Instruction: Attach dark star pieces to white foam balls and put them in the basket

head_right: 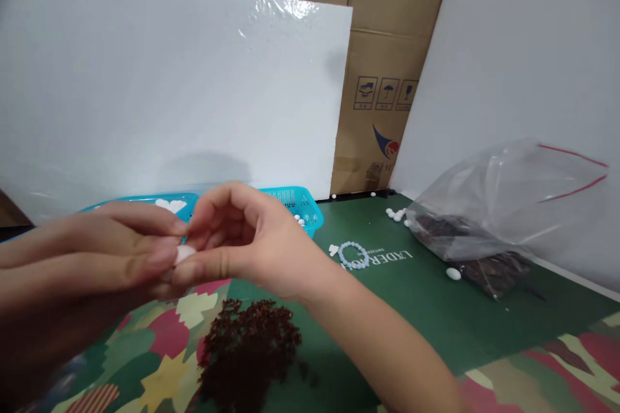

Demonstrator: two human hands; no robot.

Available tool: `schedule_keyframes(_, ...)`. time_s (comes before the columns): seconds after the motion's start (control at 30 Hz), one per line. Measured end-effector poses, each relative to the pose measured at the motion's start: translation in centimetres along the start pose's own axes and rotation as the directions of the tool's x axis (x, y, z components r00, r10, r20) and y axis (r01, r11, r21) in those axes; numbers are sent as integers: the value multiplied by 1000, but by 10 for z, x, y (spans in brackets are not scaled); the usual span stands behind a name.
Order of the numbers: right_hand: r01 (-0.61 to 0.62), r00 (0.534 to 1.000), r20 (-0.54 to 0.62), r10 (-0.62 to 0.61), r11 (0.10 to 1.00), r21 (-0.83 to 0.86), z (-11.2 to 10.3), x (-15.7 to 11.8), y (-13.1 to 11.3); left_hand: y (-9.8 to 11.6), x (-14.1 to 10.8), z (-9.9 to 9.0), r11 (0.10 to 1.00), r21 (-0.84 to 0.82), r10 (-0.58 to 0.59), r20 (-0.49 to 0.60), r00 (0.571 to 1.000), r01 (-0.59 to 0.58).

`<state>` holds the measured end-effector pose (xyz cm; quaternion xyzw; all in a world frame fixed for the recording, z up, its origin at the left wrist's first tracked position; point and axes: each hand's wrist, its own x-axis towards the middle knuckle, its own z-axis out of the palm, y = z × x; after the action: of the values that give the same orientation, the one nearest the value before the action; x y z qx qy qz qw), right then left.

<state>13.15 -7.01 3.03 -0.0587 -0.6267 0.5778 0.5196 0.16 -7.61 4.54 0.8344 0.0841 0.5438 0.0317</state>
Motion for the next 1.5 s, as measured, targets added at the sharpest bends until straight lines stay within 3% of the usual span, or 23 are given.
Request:
schedule_keyframes(0.1, 82, 994, -59, -92, 985, -153, 5, -2, -3, -4, 0, -6, 994, 16, 106, 50, 993, -107)
schedule_keyframes(0.17, 163, 970, -113, -216, 921, -354, 7, -4, -2, -6, 0, -8, 997, 38, 67, 32, 997, -68)
schedule_keyframes(0.23, 253, 907, -130, -401, 765, -592, 8, -6, -1, -8, 0, -8, 999, 37, 17, -5, 1000, -17)
schedule_keyframes(0.33, 388, 772, -3, -636, 474, -790, 7, -9, 1, -8, -1, -2, 994, -86, -71, -31, 997, 68)
schedule_keyframes(0.43, 490, 685, 147, -714, 301, -818, 5, -9, 3, -6, -1, 4, 935, -293, -223, -41, 974, 202)
schedule_keyframes(0.53, 504, 639, 205, -742, 203, -839, 4, -9, 6, -4, -1, 7, 850, -423, -379, -76, 922, 314)
schedule_keyframes(0.6, 497, 654, 190, -733, 227, -837, 3, -8, 7, -5, 0, 7, 824, -456, -415, -85, 906, 335)
schedule_keyframes(0.8, 422, 845, -1, -535, 667, -614, 2, -3, 5, -12, -2, 2, 884, -387, -327, -107, 939, 264)
schedule_keyframes(0.9, 386, 875, -52, -482, 757, -527, 0, -2, 1, -14, -4, -1, 911, -321, -287, -46, 957, 258)
schedule_keyframes(1.07, 362, 901, 8, -434, 740, -567, 1, -4, -3, -18, -9, -5, 964, -233, -139, -30, 990, 128)
schedule_keyframes(1.27, 343, 921, 75, -381, 707, -618, -4, -4, -7, -20, -8, -4, 941, -254, -223, 29, 974, 223)
schedule_keyframes(1.4, 363, 929, 229, -292, 589, -722, -11, -4, -16, -21, -5, -3, 956, -214, -189, 83, 978, 203)
schedule_keyframes(1.5, 402, 913, 278, -300, 535, -743, -14, -3, -18, -24, -5, -3, 967, -178, -159, 124, 979, 180)
